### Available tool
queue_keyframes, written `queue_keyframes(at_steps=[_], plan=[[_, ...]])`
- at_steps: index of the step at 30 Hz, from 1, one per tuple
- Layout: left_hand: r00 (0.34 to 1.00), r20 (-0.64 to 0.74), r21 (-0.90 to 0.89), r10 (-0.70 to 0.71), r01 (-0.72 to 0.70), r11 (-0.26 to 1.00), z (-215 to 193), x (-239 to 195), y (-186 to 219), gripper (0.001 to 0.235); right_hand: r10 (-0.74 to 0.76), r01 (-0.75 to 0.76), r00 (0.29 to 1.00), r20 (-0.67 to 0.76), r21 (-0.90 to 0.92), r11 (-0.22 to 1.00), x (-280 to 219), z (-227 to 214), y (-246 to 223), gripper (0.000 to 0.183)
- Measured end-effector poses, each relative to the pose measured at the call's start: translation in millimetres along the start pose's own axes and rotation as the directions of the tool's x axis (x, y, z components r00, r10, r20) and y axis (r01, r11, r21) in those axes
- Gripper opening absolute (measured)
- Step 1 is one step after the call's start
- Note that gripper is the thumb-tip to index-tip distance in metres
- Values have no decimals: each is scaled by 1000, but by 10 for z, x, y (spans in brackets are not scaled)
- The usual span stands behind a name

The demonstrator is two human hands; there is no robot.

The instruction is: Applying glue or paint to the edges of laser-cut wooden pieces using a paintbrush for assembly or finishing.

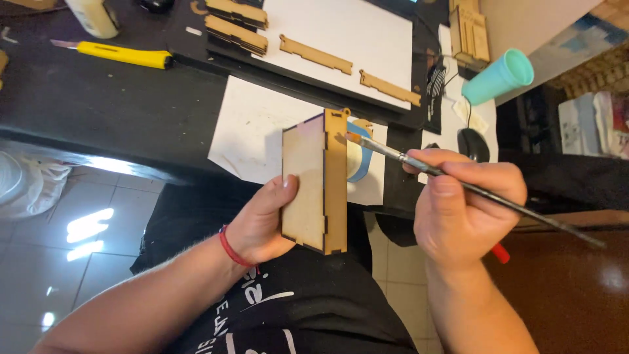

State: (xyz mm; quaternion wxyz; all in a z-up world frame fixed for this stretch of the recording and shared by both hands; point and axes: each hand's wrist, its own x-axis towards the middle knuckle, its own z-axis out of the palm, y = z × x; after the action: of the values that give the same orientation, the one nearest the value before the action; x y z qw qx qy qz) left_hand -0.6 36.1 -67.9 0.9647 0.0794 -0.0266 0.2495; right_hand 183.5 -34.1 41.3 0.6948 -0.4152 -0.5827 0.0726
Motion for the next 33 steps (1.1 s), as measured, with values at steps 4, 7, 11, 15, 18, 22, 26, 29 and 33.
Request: queue_keyframes(at_steps=[4,7,11,15,18,22,26,29,33], plan=[[1000,27,35,0,-1,999,105,-105,-33,64,-38,38,999,30,10,999,-43,61,-103,18],[999,42,46,2,-4,999,144,-153,-48,64,-105,107,989,103,-5,994,-65,70,-193,15],[995,100,19,-4,2,1000,170,-209,-16,61,-321,347,891,322,-24,938,-91,-22,-319,19],[987,159,-3,-15,16,1000,187,-231,25,62,-316,501,725,612,-154,852,-70,-138,-667,17],[990,137,34,25,-30,999,181,-220,8,61,-307,515,651,694,-107,850,-25,-183,-804,18],[989,146,17,25,-28,999,119,-216,13,58,-286,530,636,717,-135,838,-27,-199,-966,14],[983,177,19,46,-50,999,100,-198,30,56,-176,479,605,777,-178,860,-11,-170,-1134,14],[985,161,41,59,-66,997,86,-186,58,58,-139,448,589,796,-179,876,-5,-150,-1209,13],[983,180,72,39,-53,996,97,-180,93,59,-180,424,556,811,-91,901,83,-200,-1156,13]])
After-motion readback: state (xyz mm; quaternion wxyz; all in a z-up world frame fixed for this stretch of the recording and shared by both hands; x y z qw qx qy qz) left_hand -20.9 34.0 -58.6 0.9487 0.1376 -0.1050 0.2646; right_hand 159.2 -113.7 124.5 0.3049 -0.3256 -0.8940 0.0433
